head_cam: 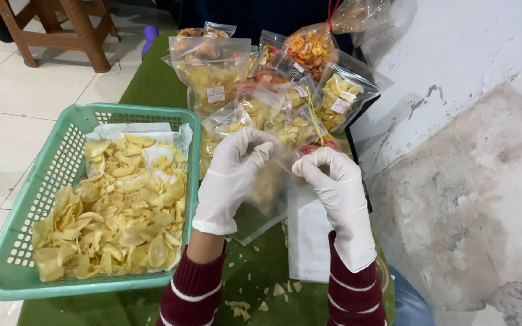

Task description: The person scoops potato chips from a green basket and places them into clear plastic bags. The person seals each bag by hand and sets it aside on the table. The process is repeated continuously throughout the clip.

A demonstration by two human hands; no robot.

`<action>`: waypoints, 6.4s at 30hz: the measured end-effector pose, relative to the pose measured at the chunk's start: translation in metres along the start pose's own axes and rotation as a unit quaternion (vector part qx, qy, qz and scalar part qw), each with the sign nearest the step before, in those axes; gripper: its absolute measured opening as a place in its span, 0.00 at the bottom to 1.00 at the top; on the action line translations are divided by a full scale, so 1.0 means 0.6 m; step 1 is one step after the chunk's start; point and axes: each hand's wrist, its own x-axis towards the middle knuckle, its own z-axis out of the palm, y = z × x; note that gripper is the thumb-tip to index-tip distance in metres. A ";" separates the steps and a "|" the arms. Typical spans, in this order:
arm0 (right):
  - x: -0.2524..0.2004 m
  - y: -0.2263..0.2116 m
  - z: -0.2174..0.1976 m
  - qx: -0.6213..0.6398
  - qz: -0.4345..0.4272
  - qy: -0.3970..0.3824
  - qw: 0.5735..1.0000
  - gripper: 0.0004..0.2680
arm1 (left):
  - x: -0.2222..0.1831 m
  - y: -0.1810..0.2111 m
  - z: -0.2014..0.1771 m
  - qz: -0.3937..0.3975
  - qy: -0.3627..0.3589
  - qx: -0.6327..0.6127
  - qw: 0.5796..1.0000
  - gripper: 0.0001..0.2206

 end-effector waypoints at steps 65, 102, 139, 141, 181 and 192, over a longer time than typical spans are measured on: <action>0.012 0.033 -0.048 0.060 0.059 -0.280 0.956 0.02 | -0.027 0.009 0.000 -0.007 -0.024 -0.054 0.998 0.05; 0.018 0.109 -0.098 -0.125 0.079 -0.315 0.937 0.02 | -0.064 -0.087 0.012 0.470 -0.166 0.481 0.721 0.08; 0.022 0.111 -0.058 -0.354 -0.063 -0.320 0.877 0.05 | -0.102 -0.134 0.021 0.337 -0.241 0.457 0.787 0.02; 0.031 0.101 -0.061 -0.231 0.018 -0.250 0.940 0.02 | -0.073 -0.156 0.032 0.155 -0.198 0.337 0.907 0.07; -0.003 0.029 -0.064 -0.219 -0.107 -0.518 0.820 0.05 | -0.120 -0.095 0.036 0.366 -0.191 0.334 0.847 0.18; -0.036 -0.015 -0.059 -0.175 -0.045 -0.514 0.838 0.18 | -0.091 -0.130 -0.002 -0.097 -0.434 -0.273 0.853 0.44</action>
